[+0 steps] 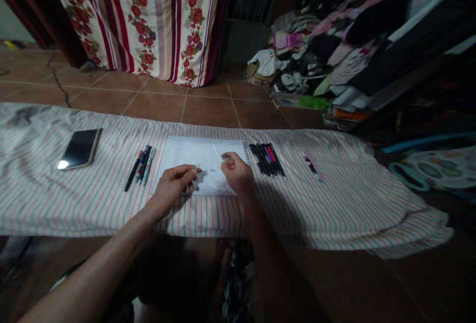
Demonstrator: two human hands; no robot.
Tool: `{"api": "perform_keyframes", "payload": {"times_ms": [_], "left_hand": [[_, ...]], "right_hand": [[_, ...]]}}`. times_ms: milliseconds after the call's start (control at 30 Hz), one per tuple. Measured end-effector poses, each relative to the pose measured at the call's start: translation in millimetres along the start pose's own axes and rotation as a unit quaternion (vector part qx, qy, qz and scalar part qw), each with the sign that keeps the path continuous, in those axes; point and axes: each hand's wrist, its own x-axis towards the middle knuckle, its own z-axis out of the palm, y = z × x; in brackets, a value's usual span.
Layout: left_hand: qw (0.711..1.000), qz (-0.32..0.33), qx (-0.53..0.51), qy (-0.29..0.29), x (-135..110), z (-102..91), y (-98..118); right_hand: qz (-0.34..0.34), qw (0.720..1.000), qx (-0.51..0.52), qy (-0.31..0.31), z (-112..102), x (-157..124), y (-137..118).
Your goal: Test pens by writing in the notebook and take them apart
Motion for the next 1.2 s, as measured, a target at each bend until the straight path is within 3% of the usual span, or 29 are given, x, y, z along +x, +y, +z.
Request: {"api": "perform_keyframes", "payload": {"times_ms": [67, 167, 300, 400, 600, 767, 833, 933, 1000, 1067, 1200], "left_hand": [[1.000, 0.002, -0.004, 0.004, 1.4, 0.0, -0.9], [1.000, 0.002, -0.011, 0.013, 3.8, 0.8, -3.1], [1.000, -0.009, -0.014, 0.024, 5.7, 3.8, -5.1], [0.999, -0.017, -0.020, 0.028, 6.4, 5.7, -6.0], [0.999, -0.008, -0.010, 0.033, 9.5, 6.3, -11.4], [0.990, 0.086, 0.108, 0.032, 19.4, 3.7, -23.7], [0.960, 0.173, 0.215, 0.044, 25.2, 2.5, -28.0], [0.866, 0.301, 0.398, 0.039, 33.0, 2.6, -30.0], [0.812, 0.348, 0.468, 0.029, 36.7, 4.5, -29.9], [0.779, 0.377, 0.500, 0.015, 39.6, 7.7, -31.0], [0.743, 0.404, 0.533, -0.023, 42.9, 13.6, -39.7]], "right_hand": [[0.061, 0.983, 0.169, -0.022, -3.3, 2.8, -0.5], [0.130, 0.914, 0.381, -0.051, -8.3, 5.0, -1.5], [0.166, 0.831, 0.525, -0.079, -16.7, 5.9, -2.6], [0.167, 0.789, 0.584, -0.091, -21.9, 6.6, -3.2], [0.155, 0.754, 0.633, -0.083, -24.5, 5.3, -9.5], [0.134, 0.747, 0.650, -0.050, -20.2, 4.3, -13.4], [0.140, 0.745, 0.651, -0.040, -18.2, 4.8, -13.3], [0.158, 0.739, 0.654, -0.021, -16.3, 6.0, -10.9], [0.170, 0.734, 0.657, -0.012, -16.1, 6.9, -7.7], [0.172, 0.734, 0.657, -0.015, -16.7, 7.5, -3.5], [0.159, 0.744, 0.649, -0.021, -20.2, 7.0, 1.6]]}}
